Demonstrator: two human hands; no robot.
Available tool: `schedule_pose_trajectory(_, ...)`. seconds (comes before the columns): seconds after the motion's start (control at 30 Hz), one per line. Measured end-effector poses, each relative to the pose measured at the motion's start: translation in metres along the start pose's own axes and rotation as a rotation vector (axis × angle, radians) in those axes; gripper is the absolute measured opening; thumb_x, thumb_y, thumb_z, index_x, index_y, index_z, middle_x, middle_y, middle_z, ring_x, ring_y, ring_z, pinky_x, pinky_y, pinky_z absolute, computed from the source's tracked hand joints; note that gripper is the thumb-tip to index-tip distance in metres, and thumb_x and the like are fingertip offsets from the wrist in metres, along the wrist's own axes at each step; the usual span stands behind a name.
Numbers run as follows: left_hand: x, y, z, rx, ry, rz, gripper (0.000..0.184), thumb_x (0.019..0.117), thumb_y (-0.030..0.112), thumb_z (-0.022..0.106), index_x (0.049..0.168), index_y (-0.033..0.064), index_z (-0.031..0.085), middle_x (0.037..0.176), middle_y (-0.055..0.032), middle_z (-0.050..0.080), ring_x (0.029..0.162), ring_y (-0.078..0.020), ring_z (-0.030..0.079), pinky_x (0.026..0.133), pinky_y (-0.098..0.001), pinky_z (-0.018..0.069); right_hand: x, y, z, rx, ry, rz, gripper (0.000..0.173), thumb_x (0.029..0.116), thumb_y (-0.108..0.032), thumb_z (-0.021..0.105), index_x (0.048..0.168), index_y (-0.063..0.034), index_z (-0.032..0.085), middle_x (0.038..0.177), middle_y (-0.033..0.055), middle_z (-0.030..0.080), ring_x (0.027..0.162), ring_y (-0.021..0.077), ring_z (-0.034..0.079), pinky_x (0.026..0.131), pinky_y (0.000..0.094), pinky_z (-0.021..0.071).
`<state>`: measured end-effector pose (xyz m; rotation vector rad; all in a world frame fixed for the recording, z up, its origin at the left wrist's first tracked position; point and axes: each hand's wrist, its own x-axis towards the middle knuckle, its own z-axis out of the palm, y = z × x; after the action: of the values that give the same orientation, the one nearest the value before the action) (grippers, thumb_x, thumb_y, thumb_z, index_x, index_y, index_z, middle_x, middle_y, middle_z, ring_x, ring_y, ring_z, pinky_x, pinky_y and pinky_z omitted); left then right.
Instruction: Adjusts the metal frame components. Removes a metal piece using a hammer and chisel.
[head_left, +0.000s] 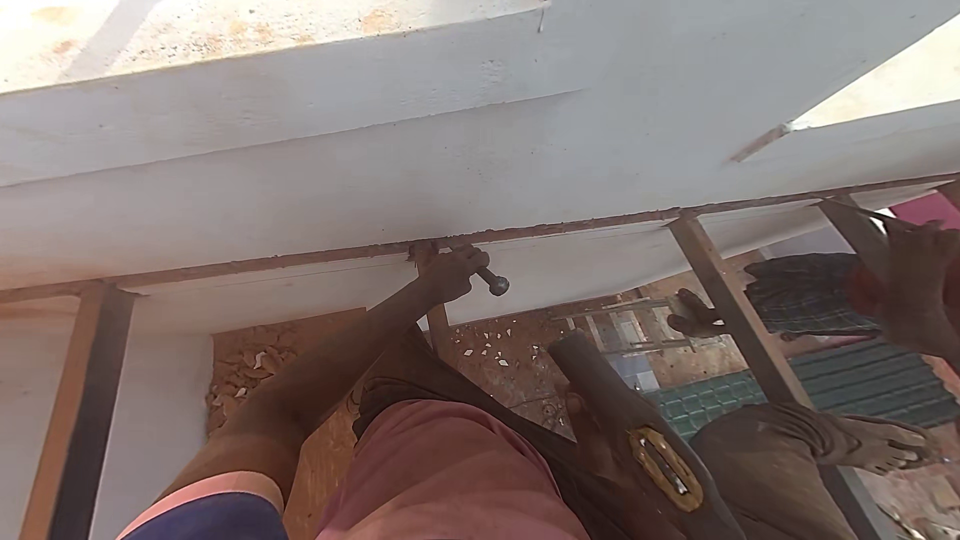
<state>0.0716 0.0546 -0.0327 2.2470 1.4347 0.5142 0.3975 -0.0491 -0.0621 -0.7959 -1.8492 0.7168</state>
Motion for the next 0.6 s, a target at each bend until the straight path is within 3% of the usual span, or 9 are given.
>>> schedule_pose_trajectory(0.03, 0.002, -0.001, 0.000, -0.002, 0.007, 0.000, 0.021, 0.0846, -0.015, 0.060, 0.102, -0.0053, 0.067, 0.104, -0.0212, 0.069, 0.101, -0.0384, 0.069, 0.081, -0.0530, 0.0576, 0.000, 0.006, 0.006, -0.006, 0.029, -0.011, 0.036, 0.1070, -0.039, 0.053, 0.094, -0.0080, 0.068, 0.075, 0.0024, 0.065, 0.067, 0.0051, 0.063, 0.064, 0.0218, 0.0534)
schedule_pose_trajectory(0.13, 0.005, -0.004, 0.000, -0.012, 0.033, 0.012, 0.018, 0.0841, -0.015, 0.061, 0.098, -0.0052, 0.067, 0.100, -0.0209, 0.068, 0.097, -0.0383, 0.069, 0.080, -0.0516, 0.0578, 0.049, -0.022, 0.025, -0.160, -0.106, 0.177, 0.040, 0.1024, -0.038, 0.054, 0.086, -0.0046, 0.068, 0.068, 0.0040, 0.065, 0.062, 0.0069, 0.064, 0.060, 0.0264, 0.0556)
schedule_pose_trajectory(0.2, 0.000, -0.007, 0.002, -0.059, 0.004, -0.031, 0.016, 0.0846, -0.013, 0.063, 0.099, -0.0074, 0.067, 0.103, -0.0237, 0.068, 0.099, -0.0405, 0.069, 0.084, -0.0537, 0.0564, 0.061, -0.017, 0.036, -0.148, -0.114, 0.252, 0.032, 0.0928, -0.031, 0.058, 0.077, -0.0038, 0.066, 0.057, -0.0003, 0.057, 0.050, 0.0031, 0.054, 0.049, 0.0239, 0.0473)
schedule_pose_trajectory(0.23, -0.003, -0.010, 0.004, -0.076, -0.006, -0.043, 0.016, 0.0844, -0.012, 0.065, 0.100, -0.0075, 0.067, 0.104, -0.0241, 0.068, 0.100, -0.0406, 0.068, 0.085, -0.0544, 0.0560, 0.062, -0.018, 0.034, -0.102, -0.093, 0.265, 0.030, 0.0927, -0.030, 0.058, 0.077, -0.0052, 0.065, 0.057, -0.0031, 0.055, 0.049, 0.0001, 0.052, 0.048, 0.0212, 0.0458)
schedule_pose_trajectory(0.33, -0.007, -0.017, 0.009, -0.060, -0.001, -0.003, 0.017, 0.0821, -0.012, 0.065, 0.098, -0.0054, 0.067, 0.106, -0.0220, 0.069, 0.101, -0.0382, 0.069, 0.084, -0.0527, 0.0573, 0.055, -0.030, 0.015, 0.141, -0.023, 0.223, 0.028, 0.1034, -0.035, 0.059, 0.088, -0.0116, 0.065, 0.066, -0.0050, 0.061, 0.056, 0.0012, 0.059, 0.053, 0.0231, 0.0544)
schedule_pose_trajectory(0.4, -0.007, -0.015, 0.013, -0.049, -0.024, -0.002, 0.018, 0.0837, -0.013, 0.064, 0.100, -0.0058, 0.068, 0.108, -0.0221, 0.070, 0.104, -0.0386, 0.069, 0.084, -0.0535, 0.0572, 0.046, -0.030, 0.011, 0.233, -0.030, 0.136, 0.022, 0.1074, -0.032, 0.054, 0.095, -0.0161, 0.062, 0.074, -0.0069, 0.059, 0.066, 0.0006, 0.059, 0.064, 0.0212, 0.0538)
schedule_pose_trajectory(0.47, -0.005, -0.011, 0.011, -0.052, -0.052, -0.018, 0.019, 0.0853, -0.014, 0.061, 0.101, -0.0066, 0.067, 0.110, -0.0228, 0.069, 0.107, -0.0400, 0.068, 0.085, -0.0545, 0.0563, 0.044, -0.019, 0.027, 0.117, -0.018, 0.075, 0.029, 0.1073, -0.032, 0.053, 0.091, -0.0108, 0.064, 0.071, -0.0031, 0.060, 0.062, 0.0024, 0.060, 0.061, 0.0218, 0.0547)
schedule_pose_trajectory(0.53, -0.002, -0.010, 0.009, -0.055, -0.032, -0.009, 0.017, 0.0857, -0.014, 0.060, 0.099, -0.0072, 0.067, 0.104, -0.0233, 0.069, 0.102, -0.0401, 0.068, 0.083, -0.0538, 0.0565, 0.048, -0.008, 0.043, -0.076, -0.104, 0.150, 0.034, 0.1001, -0.031, 0.055, 0.087, -0.0030, 0.069, 0.067, 0.0040, 0.064, 0.059, 0.0084, 0.063, 0.057, 0.0285, 0.0552)
schedule_pose_trajectory(0.6, -0.003, -0.009, 0.005, -0.069, -0.027, -0.020, 0.016, 0.0844, -0.014, 0.062, 0.099, -0.0077, 0.066, 0.103, -0.0239, 0.068, 0.099, -0.0398, 0.069, 0.084, -0.0534, 0.0564, 0.053, -0.014, 0.039, -0.115, -0.132, 0.228, 0.031, 0.0957, -0.029, 0.058, 0.083, -0.0028, 0.069, 0.064, 0.0033, 0.063, 0.057, 0.0068, 0.061, 0.055, 0.0274, 0.0528)
